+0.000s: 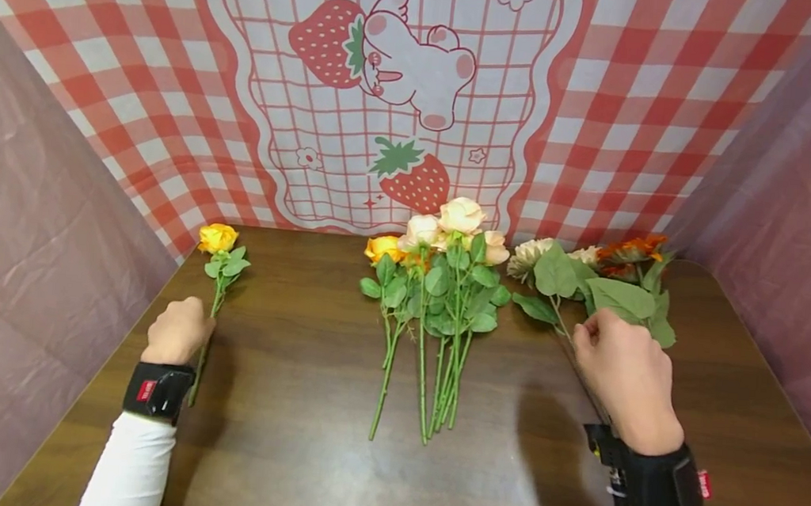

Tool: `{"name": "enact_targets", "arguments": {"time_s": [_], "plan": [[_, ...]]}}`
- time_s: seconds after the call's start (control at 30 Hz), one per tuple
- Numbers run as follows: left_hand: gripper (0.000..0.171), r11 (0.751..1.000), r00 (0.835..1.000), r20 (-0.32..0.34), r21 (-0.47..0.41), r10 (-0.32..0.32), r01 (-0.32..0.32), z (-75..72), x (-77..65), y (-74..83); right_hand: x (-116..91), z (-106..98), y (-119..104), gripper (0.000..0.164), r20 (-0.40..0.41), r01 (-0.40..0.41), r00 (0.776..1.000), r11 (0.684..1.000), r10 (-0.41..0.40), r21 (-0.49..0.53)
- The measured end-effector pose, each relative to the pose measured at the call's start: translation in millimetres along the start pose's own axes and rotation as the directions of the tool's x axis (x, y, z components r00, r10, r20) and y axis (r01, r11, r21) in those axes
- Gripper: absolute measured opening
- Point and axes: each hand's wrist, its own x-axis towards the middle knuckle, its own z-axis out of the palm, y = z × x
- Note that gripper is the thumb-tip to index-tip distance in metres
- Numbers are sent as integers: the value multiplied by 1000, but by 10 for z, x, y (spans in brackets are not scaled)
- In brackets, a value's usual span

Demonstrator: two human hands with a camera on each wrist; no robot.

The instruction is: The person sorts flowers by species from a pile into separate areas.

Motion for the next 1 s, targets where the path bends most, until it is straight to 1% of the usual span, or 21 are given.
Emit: {"name": "enact_targets", "arguments": {"time_s": [0.1,0.17,0.3,0.47,0.63,0.77,0.87,1.0], "plan": [[21,1000,997,80,28,-11,9,46,40,-58,-15,6,-46,14,6,12,1000,1000,-12,-3],[22,999,995,101,34,-4,1,78,58,-75,-25,11,-72,13,15,20,1000,1000,-20,0],[26,999,994,109,34,3,-7,119,82,-72,-32,19,-100,13,22,31,999,1000,-31,-3],[26,1000,995,99,11,21,-22,123,97,-51,-25,39,-114,13,34,34,999,999,-34,-2],[22,998,998,43,-45,41,-39,122,87,-42,-13,54,-136,13,37,47,998,999,-47,1],[18,995,998,-40,-85,55,-59,110,78,-17,-2,61,-148,14,33,49,998,999,-49,-1],[17,991,991,-114,-111,65,-77,85,66,22,5,72,-156,14,32,51,998,999,-51,-2],[18,982,973,-222,-156,69,-105,62,44,98,9,93,-169,13,44,55,998,998,-55,3]]}}
